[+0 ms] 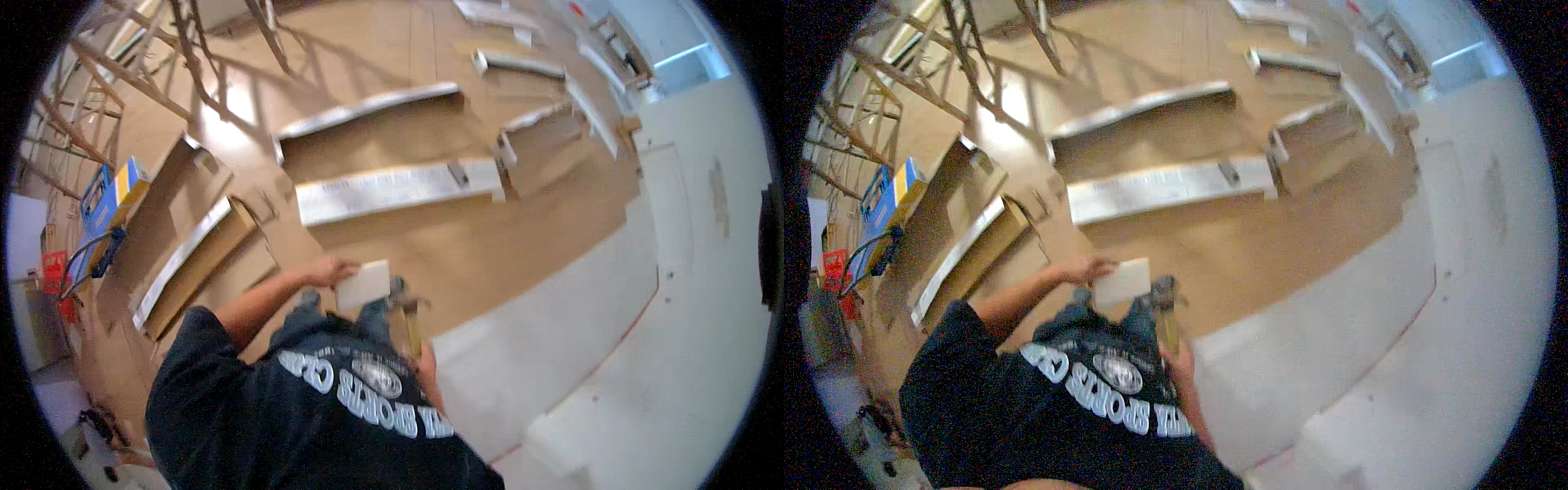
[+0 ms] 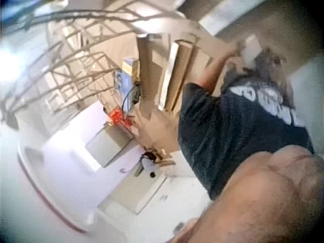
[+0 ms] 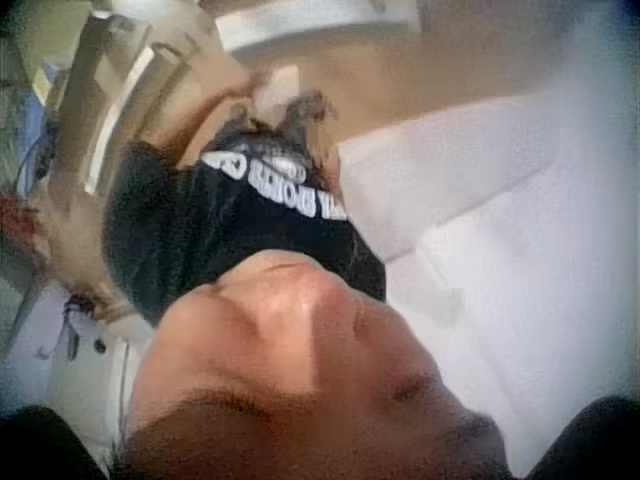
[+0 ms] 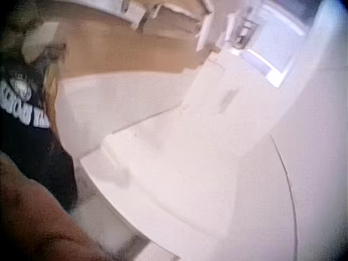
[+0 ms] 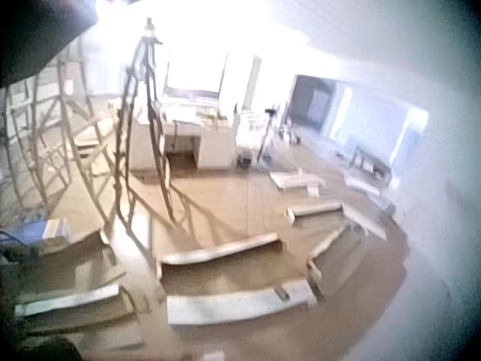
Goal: The person opens a box of laminate planks with a cutter, removes the planks, and then hammers the planks into place using a tapping block and a hammer.
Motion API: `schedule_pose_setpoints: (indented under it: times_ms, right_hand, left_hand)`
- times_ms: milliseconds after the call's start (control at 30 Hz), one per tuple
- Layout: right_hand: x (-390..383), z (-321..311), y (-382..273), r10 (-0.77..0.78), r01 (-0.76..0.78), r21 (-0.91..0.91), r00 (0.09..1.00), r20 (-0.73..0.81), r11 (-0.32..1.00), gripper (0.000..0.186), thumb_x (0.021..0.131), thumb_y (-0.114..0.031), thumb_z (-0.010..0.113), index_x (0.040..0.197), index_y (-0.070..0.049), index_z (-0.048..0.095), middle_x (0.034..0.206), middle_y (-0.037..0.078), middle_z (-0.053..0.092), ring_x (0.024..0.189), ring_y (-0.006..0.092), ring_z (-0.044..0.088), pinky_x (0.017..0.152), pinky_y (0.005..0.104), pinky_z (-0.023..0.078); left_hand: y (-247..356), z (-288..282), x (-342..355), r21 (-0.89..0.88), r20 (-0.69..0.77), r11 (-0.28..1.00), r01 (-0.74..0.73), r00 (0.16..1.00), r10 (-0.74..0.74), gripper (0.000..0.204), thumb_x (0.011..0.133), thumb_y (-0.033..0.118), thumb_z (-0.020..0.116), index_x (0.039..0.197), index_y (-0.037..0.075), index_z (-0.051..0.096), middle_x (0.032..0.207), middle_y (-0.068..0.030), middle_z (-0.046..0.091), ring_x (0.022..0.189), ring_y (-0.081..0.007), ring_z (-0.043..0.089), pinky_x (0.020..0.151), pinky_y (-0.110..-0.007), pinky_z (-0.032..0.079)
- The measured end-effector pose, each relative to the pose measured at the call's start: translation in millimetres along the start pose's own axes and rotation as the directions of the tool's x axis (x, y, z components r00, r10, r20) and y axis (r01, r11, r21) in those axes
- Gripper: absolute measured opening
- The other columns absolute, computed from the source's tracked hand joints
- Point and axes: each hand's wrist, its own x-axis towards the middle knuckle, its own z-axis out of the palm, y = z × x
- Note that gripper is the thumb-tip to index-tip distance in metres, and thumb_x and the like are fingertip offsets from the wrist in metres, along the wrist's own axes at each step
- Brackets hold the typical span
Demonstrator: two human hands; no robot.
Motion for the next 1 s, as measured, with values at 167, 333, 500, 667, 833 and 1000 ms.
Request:
schedule_pose_setpoints:
  times_ms: [167, 333, 500, 667, 833, 1000]
  right_hand:
    - [136, -116, -40, -0.066, 0.056, 0.370, 0.998, 0.013, 0.927, 0.050, 0.094, -0.035, 0.069, 0.131, -0.002, 0.058, 0.114, 0.014, 0.061, 0.102, 0.0258, 0.060, 0.091, 0.0381, 0.048]
    - [220, -233, -128, -0.082, 0.099, -0.029, 0.932, 0.352, 0.995, 0.052, 0.091, -0.037, 0.073, 0.128, -0.004, 0.059, 0.105, 0.013, 0.064, 0.096, 0.0237, 0.060, 0.087, 0.0350, 0.049]
    - [325, -282, -114, 0.037, 0.041, -0.154, 0.883, 0.468, 0.987, 0.064, 0.089, -0.042, 0.074, 0.134, 0.001, 0.056, 0.112, 0.015, 0.066, 0.102, 0.0241, 0.060, 0.092, 0.0375, 0.048]
    - [417, -285, -37, 0.281, -0.337, 0.005, 0.793, 0.541, 0.942, 0.066, 0.090, -0.046, 0.074, 0.134, 0.001, 0.057, 0.115, 0.013, 0.066, 0.101, 0.0194, 0.060, 0.089, 0.0352, 0.050]
    - [553, -313, 70, 0.422, -0.434, -0.054, 0.829, 0.368, 0.899, 0.050, 0.094, -0.044, 0.071, 0.127, -0.008, 0.061, 0.093, 0.010, 0.067, 0.086, 0.0197, 0.060, 0.065, 0.0377, 0.050]
    - [739, -362, 230, 0.655, -0.716, 0.066, 0.668, 0.354, 0.695, 0.043, 0.096, -0.045, 0.068, 0.115, -0.007, 0.065, 0.085, 0.008, 0.065, 0.071, 0.0217, 0.058, 0.055, 0.0361, 0.045]
  left_hand:
    - [109, 33, 48, 0.058, 0.143, 0.965, -0.254, 0.959, 0.244, 0.050, 0.108, 0.043, 0.046, 0.139, 0.006, 0.060, 0.130, -0.0199, 0.066, 0.120, -0.0293, 0.062, 0.103, -0.040, 0.047]
    - [167, 40, 129, -0.333, 0.024, 0.918, -0.213, 0.972, 0.235, 0.047, 0.109, 0.040, 0.046, 0.130, 0.002, 0.064, 0.121, -0.0119, 0.068, 0.113, -0.0211, 0.062, 0.100, -0.035, 0.048]
    - [196, 21, 236, -0.300, -0.175, 0.951, -0.073, 0.984, 0.021, 0.057, 0.108, 0.047, 0.045, 0.138, 0.001, 0.057, 0.125, -0.0107, 0.066, 0.114, -0.0217, 0.060, 0.101, -0.035, 0.046]
    - [166, 3, 363, -0.396, -0.298, 0.918, -0.024, 0.949, -0.104, 0.058, 0.108, 0.041, 0.048, 0.146, -0.002, 0.045, 0.124, -0.0139, 0.066, 0.115, -0.0235, 0.061, 0.101, -0.036, 0.047]
    - [166, 6, 429, -0.463, -0.262, 0.881, 0.098, 0.934, -0.242, 0.048, 0.105, 0.035, 0.053, 0.136, -0.001, 0.053, 0.107, -0.0159, 0.071, 0.094, -0.0288, 0.068, 0.087, -0.041, 0.053]
    - [133, 29, 479, -0.163, -0.338, 0.935, 0.316, 0.872, -0.353, 0.043, 0.102, 0.032, 0.057, 0.132, 0.002, 0.058, 0.105, -0.0209, 0.071, 0.097, -0.0324, 0.069, 0.088, -0.041, 0.053]
